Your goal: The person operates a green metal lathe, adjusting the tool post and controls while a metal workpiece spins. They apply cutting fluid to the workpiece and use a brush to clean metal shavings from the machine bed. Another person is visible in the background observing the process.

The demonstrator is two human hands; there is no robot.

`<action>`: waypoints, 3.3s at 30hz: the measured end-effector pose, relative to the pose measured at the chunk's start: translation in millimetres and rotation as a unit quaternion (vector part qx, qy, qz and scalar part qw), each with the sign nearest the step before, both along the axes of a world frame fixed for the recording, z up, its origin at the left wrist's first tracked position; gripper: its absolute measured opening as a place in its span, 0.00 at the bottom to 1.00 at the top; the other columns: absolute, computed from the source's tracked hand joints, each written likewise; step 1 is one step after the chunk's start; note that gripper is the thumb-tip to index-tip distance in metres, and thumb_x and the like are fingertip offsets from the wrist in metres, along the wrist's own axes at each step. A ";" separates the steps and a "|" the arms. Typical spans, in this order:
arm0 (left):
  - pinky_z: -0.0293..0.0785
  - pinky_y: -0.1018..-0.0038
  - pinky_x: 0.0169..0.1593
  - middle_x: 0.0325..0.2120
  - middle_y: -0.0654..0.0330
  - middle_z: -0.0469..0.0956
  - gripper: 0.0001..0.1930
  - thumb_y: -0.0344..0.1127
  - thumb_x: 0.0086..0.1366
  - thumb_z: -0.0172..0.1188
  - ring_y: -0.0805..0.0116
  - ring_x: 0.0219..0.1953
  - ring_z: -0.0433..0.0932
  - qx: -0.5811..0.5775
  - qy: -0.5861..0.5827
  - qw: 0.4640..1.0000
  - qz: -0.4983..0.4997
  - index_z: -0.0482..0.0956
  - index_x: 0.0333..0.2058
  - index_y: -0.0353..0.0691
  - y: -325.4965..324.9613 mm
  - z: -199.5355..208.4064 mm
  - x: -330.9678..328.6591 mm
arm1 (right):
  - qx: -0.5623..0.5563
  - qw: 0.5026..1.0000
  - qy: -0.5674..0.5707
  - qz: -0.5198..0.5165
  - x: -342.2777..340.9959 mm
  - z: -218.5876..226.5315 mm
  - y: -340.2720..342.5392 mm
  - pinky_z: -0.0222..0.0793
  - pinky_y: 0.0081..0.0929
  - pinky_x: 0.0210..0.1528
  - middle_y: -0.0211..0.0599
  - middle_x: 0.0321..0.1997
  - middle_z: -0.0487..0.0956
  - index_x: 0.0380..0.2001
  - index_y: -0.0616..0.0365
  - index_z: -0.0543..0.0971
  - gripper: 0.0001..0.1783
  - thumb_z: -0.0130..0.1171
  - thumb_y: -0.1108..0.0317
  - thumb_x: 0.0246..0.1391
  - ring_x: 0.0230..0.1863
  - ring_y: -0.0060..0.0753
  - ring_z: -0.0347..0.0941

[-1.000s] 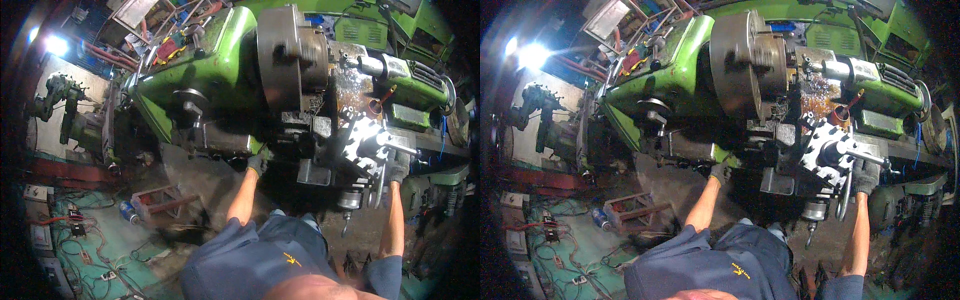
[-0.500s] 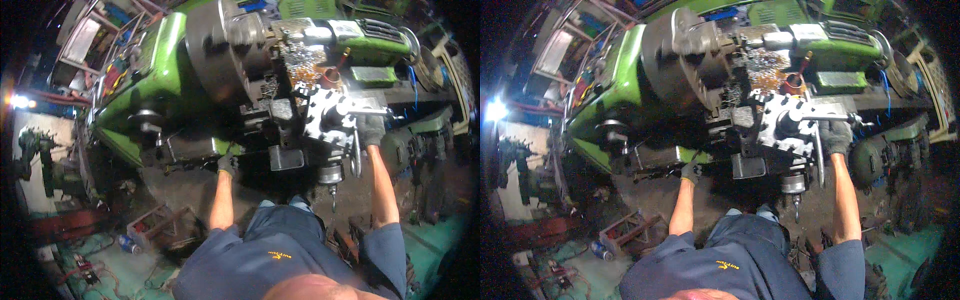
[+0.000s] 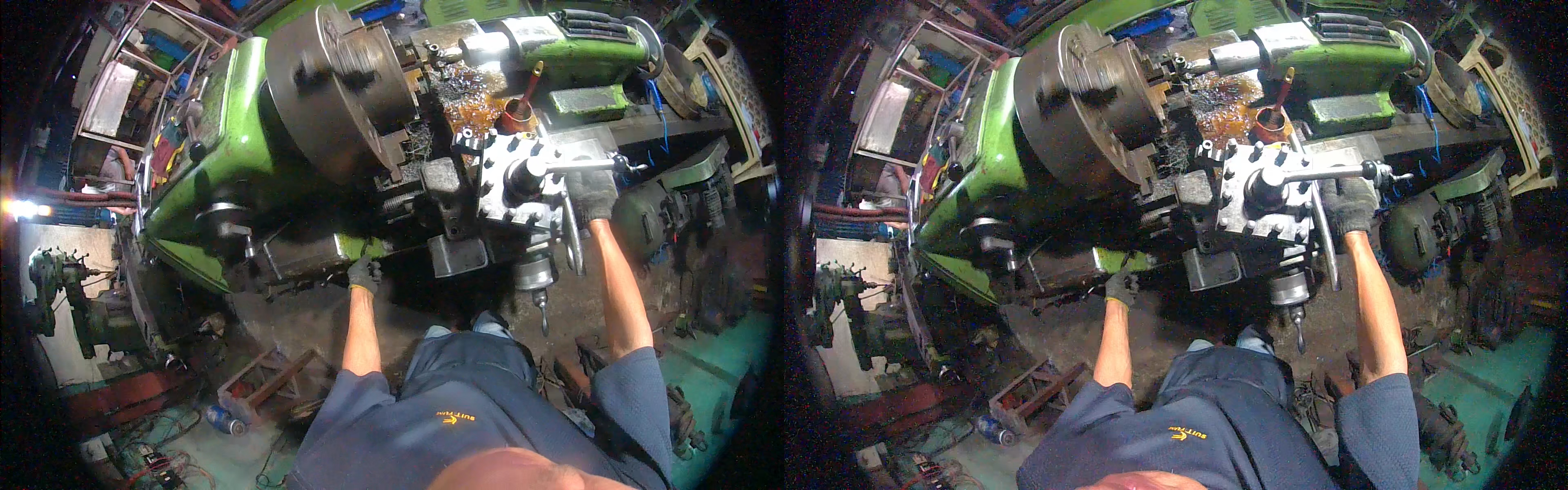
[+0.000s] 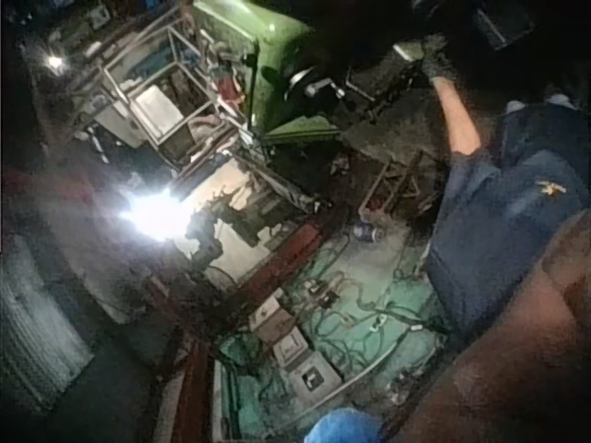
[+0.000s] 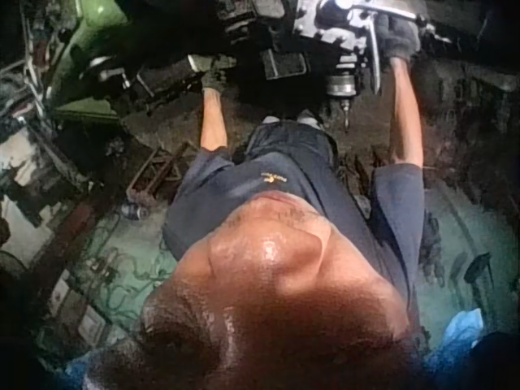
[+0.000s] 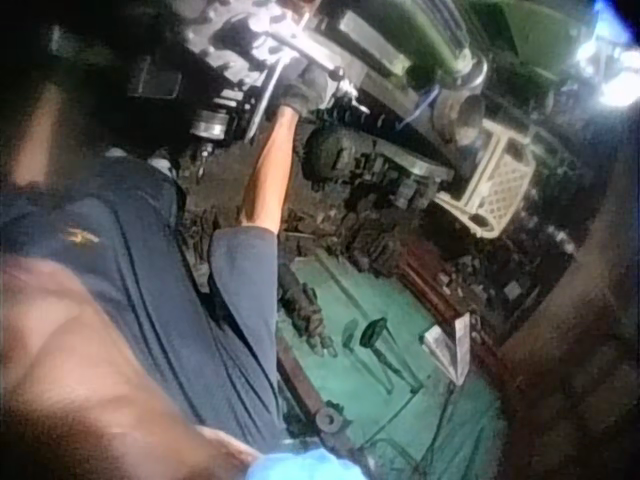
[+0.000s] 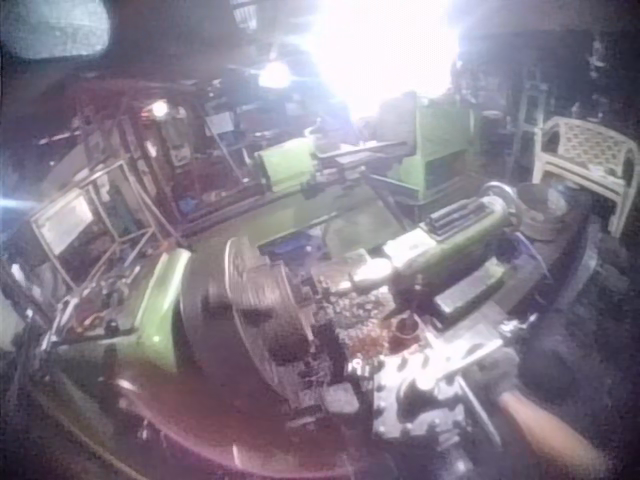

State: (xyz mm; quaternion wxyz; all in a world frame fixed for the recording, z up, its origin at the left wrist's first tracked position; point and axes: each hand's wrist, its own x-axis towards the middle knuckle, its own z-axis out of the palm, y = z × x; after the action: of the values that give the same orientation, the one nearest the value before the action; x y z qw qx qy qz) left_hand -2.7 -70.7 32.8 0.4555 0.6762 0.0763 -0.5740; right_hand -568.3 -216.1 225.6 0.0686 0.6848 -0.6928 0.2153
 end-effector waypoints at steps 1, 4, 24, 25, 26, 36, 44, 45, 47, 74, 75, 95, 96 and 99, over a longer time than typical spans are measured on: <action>0.57 0.74 0.14 0.17 0.60 0.74 0.12 0.42 0.64 0.63 0.68 0.12 0.66 -0.001 -0.001 1.000 -0.005 0.73 0.26 0.44 -1.1 1.7 -1.8 | 0.001 1.000 -0.001 -0.003 -0.3 -0.2 0.9 0.71 0.47 0.38 0.46 0.33 0.82 0.37 0.49 0.83 0.16 0.55 0.51 0.57 0.35 0.53 0.78; 0.58 0.74 0.14 0.17 0.59 0.74 0.12 0.41 0.64 0.62 0.67 0.12 0.66 0.002 0.001 1.000 -0.009 0.73 0.26 0.43 -2.1 6.0 -3.7 | -0.006 1.000 -0.006 -0.002 1.5 -0.5 2.1 0.71 0.46 0.38 0.46 0.33 0.82 0.38 0.50 0.83 0.16 0.55 0.51 0.58 0.36 0.53 0.78; 0.58 0.73 0.14 0.17 0.58 0.74 0.11 0.38 0.62 0.64 0.66 0.12 0.67 -0.029 0.003 1.000 -0.001 0.73 0.25 0.43 2.5 -3.0 2.2 | 0.023 1.000 -0.006 -0.021 3.2 -1.8 1.6 0.70 0.49 0.42 0.46 0.36 0.81 0.38 0.50 0.80 0.18 0.52 0.50 0.58 0.38 0.53 0.77; 0.58 0.73 0.14 0.17 0.58 0.74 0.11 0.38 0.61 0.64 0.66 0.12 0.66 -0.026 0.007 1.000 -0.003 0.73 0.25 0.43 2.5 -1.9 1.8 | 0.026 0.999 -0.001 -0.021 2.4 -1.6 1.5 0.71 0.48 0.41 0.45 0.36 0.81 0.38 0.50 0.81 0.18 0.53 0.49 0.58 0.38 0.52 0.78; 0.58 0.73 0.14 0.17 0.58 0.74 0.11 0.38 0.61 0.64 0.66 0.12 0.66 -0.023 0.011 1.000 -0.005 0.73 0.25 0.43 2.8 -0.5 2.1 | 0.029 0.999 0.004 -0.020 1.5 -1.3 0.9 0.72 0.47 0.40 0.44 0.37 0.82 0.38 0.50 0.82 0.18 0.54 0.49 0.59 0.38 0.51 0.79; 0.57 0.73 0.13 0.19 0.57 0.75 0.12 0.40 0.62 0.64 0.66 0.12 0.65 -0.007 0.018 1.000 -0.006 0.73 0.25 0.42 1.1 4.6 -0.1 | 0.021 0.999 -0.001 -0.030 2.3 -0.6 0.6 0.73 0.44 0.39 0.44 0.37 0.82 0.37 0.51 0.82 0.18 0.56 0.48 0.58 0.37 0.51 0.79; 0.56 0.73 0.13 0.18 0.58 0.75 0.12 0.40 0.63 0.63 0.67 0.12 0.65 -0.010 0.032 0.999 -0.015 0.72 0.25 0.45 3.2 -5.1 7.1 | -0.003 1.000 0.003 -0.015 1.6 -1.6 1.4 0.72 0.46 0.38 0.43 0.35 0.82 0.37 0.50 0.82 0.18 0.56 0.48 0.59 0.36 0.51 0.79; 0.56 0.73 0.13 0.18 0.58 0.75 0.12 0.41 0.63 0.63 0.67 0.12 0.65 -0.003 0.036 0.999 -0.018 0.72 0.25 0.45 1.7 -3.6 5.7 | -0.011 1.000 0.009 -0.013 0.8 -2.8 1.5 0.72 0.46 0.38 0.43 0.35 0.82 0.37 0.50 0.82 0.18 0.56 0.48 0.59 0.36 0.51 0.79; 0.57 0.73 0.13 0.18 0.58 0.74 0.12 0.41 0.63 0.63 0.67 0.11 0.65 0.006 0.038 0.999 -0.018 0.72 0.25 0.45 -0.7 0.0 3.4 | -0.009 1.000 0.009 -0.016 -0.9 -5.0 1.7 0.72 0.46 0.38 0.43 0.35 0.81 0.37 0.50 0.82 0.18 0.56 0.48 0.59 0.36 0.51 0.79; 0.56 0.75 0.13 0.18 0.59 0.74 0.11 0.40 0.63 0.62 0.70 0.12 0.65 0.000 0.016 1.000 -0.012 0.74 0.27 0.42 -0.4 6.3 -0.8 | 0.011 1.000 -0.003 -0.009 -1.2 -1.9 1.7 0.70 0.48 0.41 0.43 0.35 0.81 0.38 0.49 0.82 0.16 0.56 0.50 0.57 0.37 0.52 0.78; 0.56 0.75 0.13 0.18 0.59 0.74 0.10 0.39 0.64 0.62 0.70 0.12 0.65 -0.002 0.028 1.000 -0.010 0.74 0.27 0.42 0.2 4.8 1.0 | 0.000 1.000 0.005 -0.010 -1.2 -2.1 1.2 0.71 0.48 0.40 0.42 0.35 0.82 0.38 0.48 0.83 0.17 0.57 0.48 0.57 0.37 0.51 0.79; 0.59 0.75 0.13 0.19 0.60 0.75 0.09 0.38 0.62 0.65 0.70 0.13 0.67 -0.009 0.001 1.000 -0.018 0.75 0.29 0.44 0.6 9.5 -2.1 | -0.002 1.000 0.015 -0.013 -5.2 -8.9 -0.5 0.71 0.48 0.38 0.44 0.35 0.81 0.37 0.48 0.82 0.17 0.57 0.49 0.57 0.36 0.52 0.79; 0.59 0.76 0.14 0.19 0.60 0.75 0.09 0.38 0.62 0.65 0.70 0.13 0.67 -0.010 -0.002 1.000 -0.020 0.75 0.29 0.44 1.0 7.2 -0.6 | -0.003 1.000 0.022 -0.009 -5.2 -9.0 -2.0 0.71 0.48 0.38 0.45 0.35 0.81 0.37 0.49 0.82 0.17 0.57 0.49 0.57 0.36 0.53 0.79; 0.60 0.76 0.13 0.19 0.61 0.76 0.08 0.37 0.62 0.64 0.71 0.13 0.68 -0.030 -0.031 0.999 -0.017 0.75 0.29 0.43 1.8 -2.9 0.1 | -0.012 1.000 -0.003 -0.004 -3.3 -9.4 -1.5 0.72 0.48 0.40 0.45 0.35 0.81 0.38 0.50 0.81 0.16 0.56 0.51 0.57 0.37 0.53 0.78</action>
State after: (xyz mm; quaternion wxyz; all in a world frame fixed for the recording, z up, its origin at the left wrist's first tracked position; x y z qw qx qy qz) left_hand -2.6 -69.0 29.9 0.4676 0.6813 0.0336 -0.5622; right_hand -571.6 -217.6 216.3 0.0757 0.6804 -0.6932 0.2254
